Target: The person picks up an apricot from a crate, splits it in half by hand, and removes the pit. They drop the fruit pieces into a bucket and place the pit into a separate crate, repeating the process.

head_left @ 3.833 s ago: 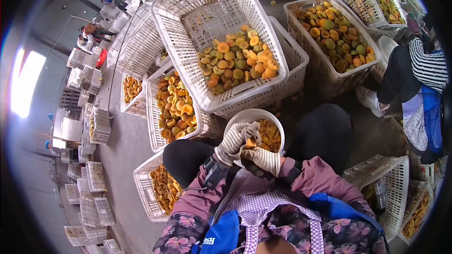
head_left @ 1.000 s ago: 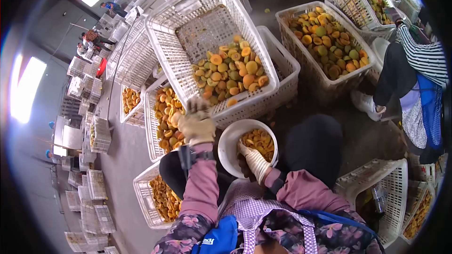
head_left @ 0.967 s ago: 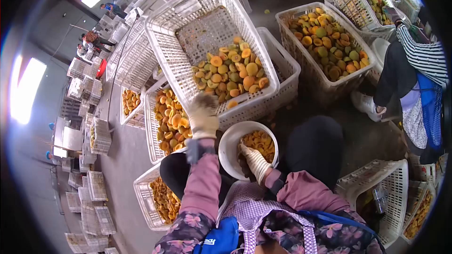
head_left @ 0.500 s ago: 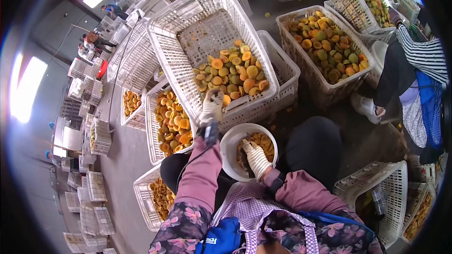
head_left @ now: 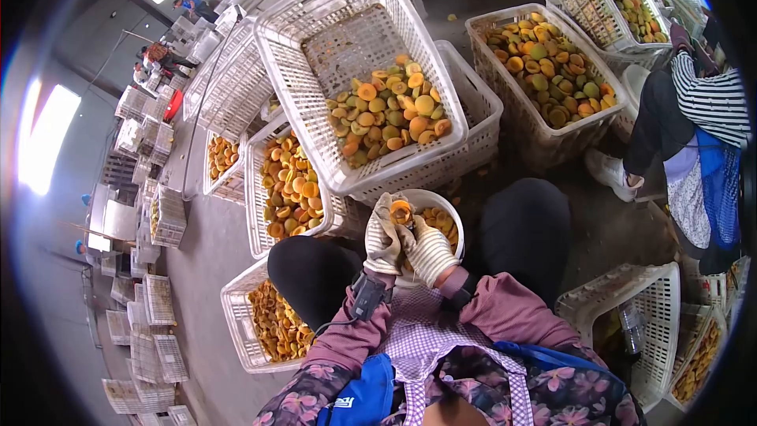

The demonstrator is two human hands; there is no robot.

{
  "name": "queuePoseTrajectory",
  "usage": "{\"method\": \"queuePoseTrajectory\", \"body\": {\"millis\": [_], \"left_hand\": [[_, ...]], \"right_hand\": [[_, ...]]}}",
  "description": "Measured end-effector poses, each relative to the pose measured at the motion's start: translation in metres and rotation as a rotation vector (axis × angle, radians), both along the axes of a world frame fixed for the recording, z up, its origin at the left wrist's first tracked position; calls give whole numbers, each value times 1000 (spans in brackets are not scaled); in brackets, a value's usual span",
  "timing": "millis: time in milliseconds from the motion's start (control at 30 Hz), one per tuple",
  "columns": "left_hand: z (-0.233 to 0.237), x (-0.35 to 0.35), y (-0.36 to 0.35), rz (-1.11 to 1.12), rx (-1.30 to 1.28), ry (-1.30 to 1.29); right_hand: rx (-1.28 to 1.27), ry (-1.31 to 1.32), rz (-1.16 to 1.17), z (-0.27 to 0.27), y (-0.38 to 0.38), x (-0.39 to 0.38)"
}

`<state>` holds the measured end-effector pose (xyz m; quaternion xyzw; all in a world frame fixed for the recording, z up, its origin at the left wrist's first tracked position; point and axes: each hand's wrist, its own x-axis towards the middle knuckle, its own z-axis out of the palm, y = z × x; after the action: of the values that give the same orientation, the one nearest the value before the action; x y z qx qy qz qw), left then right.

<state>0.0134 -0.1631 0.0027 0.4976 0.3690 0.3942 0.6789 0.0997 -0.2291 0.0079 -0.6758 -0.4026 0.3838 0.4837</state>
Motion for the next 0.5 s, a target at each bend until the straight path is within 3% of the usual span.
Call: {"method": "queuePoseTrajectory", "body": {"millis": [67, 133, 200, 233, 300, 400, 433, 467, 500], "left_hand": [[-13, -4, 8, -13, 137, 136], [-7, -2, 8, -1, 64, 92], [-10, -4, 14, -104, 413, 370], [-13, -3, 15, -100, 438, 275], [-2, -5, 12, -143, 314, 176], [1, -1, 7, -148, 142, 52], [0, 1, 1, -17, 190, 83], [-1, 4, -4, 106, 238, 112], [1, 2, 4, -55, 2, 3]], "right_hand": [[-50, -96, 15, 2, -3, 1], [-24, -86, 15, -14, -2, -2], [54, 213, 49, -33, 4, -9], [52, 218, 48, -30, 1, -9], [26, 733, 112, -15, -5, -4], [-123, 777, 190, 6, -7, 2], [-219, 782, 228, 17, -8, 8], [-221, 788, 210, 5, -7, 2], [-37, 586, 151, -16, -4, -6]]}}
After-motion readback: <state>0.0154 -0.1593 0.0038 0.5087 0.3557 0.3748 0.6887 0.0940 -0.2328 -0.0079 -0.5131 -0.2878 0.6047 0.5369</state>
